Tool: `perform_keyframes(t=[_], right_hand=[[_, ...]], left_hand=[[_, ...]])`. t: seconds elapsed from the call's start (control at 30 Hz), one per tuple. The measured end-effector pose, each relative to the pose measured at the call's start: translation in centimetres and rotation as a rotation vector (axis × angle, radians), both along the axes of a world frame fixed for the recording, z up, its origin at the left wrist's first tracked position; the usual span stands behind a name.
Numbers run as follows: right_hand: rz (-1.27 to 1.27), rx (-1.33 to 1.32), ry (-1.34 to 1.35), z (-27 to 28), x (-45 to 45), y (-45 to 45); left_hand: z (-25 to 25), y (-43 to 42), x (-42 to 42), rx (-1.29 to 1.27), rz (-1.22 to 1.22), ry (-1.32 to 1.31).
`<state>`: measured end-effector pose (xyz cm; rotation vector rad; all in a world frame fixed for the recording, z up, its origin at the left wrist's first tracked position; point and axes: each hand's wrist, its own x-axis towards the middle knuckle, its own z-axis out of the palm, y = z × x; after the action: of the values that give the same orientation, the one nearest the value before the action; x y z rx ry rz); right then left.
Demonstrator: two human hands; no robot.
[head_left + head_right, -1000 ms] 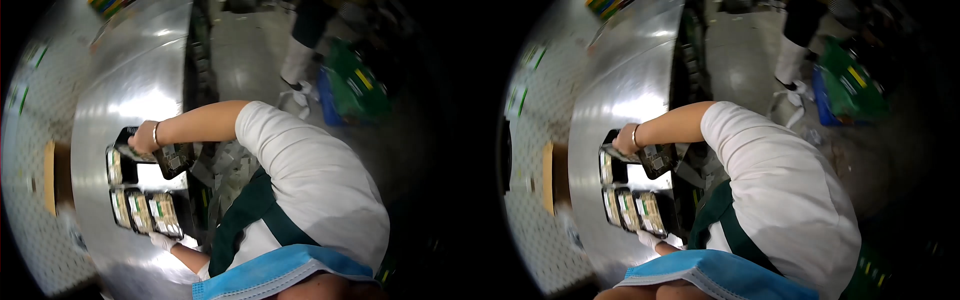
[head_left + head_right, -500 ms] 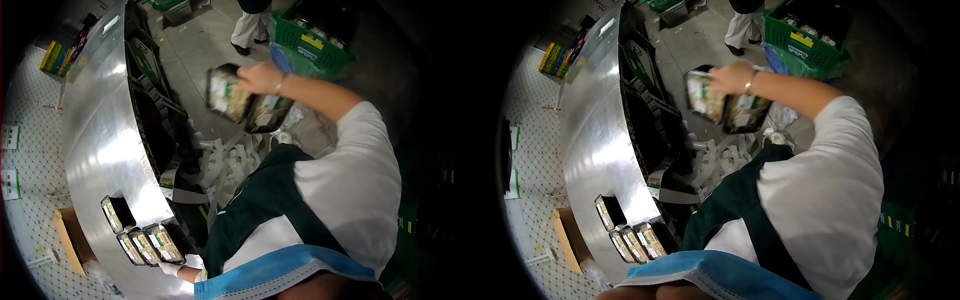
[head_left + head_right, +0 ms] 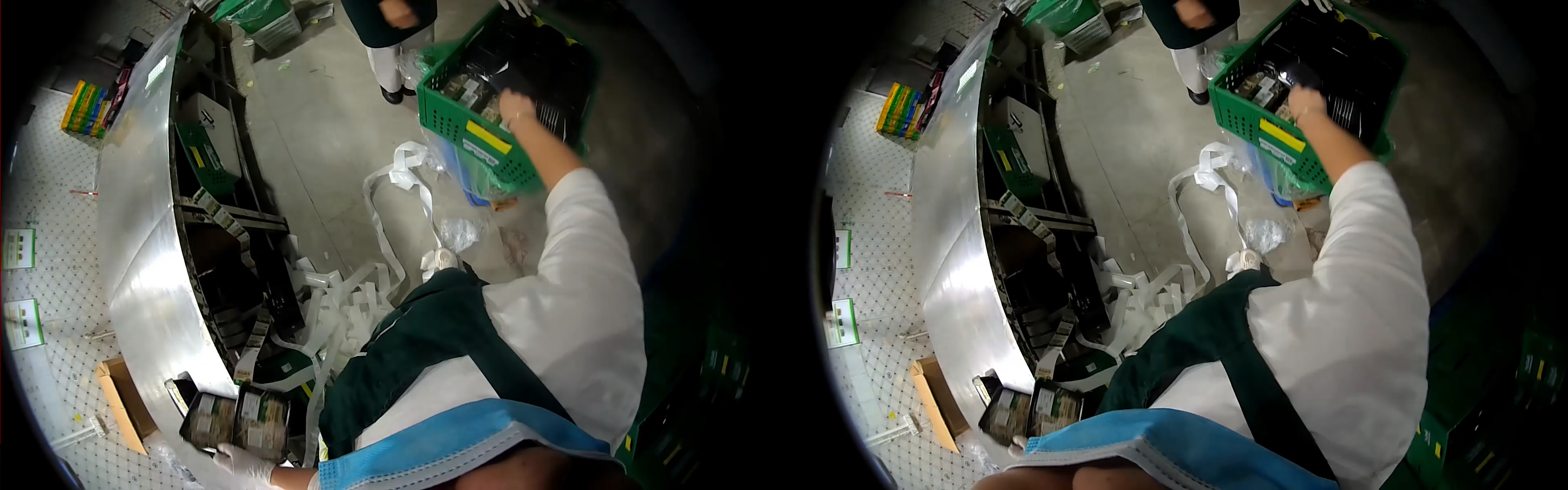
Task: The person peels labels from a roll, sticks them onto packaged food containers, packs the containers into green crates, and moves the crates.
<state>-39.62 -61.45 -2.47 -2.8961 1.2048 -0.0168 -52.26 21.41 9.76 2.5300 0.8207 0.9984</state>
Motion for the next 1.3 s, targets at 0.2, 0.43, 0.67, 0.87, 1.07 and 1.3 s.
perform_keyframes(t=[0.2,0.43,0.67,0.87,1.07,1.3], right_hand=[[0.012,0.31,0.177,1.7,-0.4,1.3],[1.382,0.604,-0.667,12.4,0.3,19.6],[1.279,0.969,-0.427,14.3,0.3,15.4],[0.58,-0.148,-0.984,7.5,4.1,2.4],[0.569,0.24,-0.461,-3.2,3.1,1.0],[0.24,0.14,-0.312,-3.0,5.2,1.5]], left_hand=[[1.5,-18.5,7.2,-0.117,-0.471,0.197],[3.4,-35.1,12.9,0.331,-1.602,0.304],[4.4,-37.9,14.6,0.039,-1.465,0.211],[0.0,-25.3,14.1,-0.79,-0.592,-0.215],[-2.9,-14.1,5.9,-0.95,-0.016,-0.42],[-8.2,6.7,-4.6,-0.278,0.429,-0.207]])
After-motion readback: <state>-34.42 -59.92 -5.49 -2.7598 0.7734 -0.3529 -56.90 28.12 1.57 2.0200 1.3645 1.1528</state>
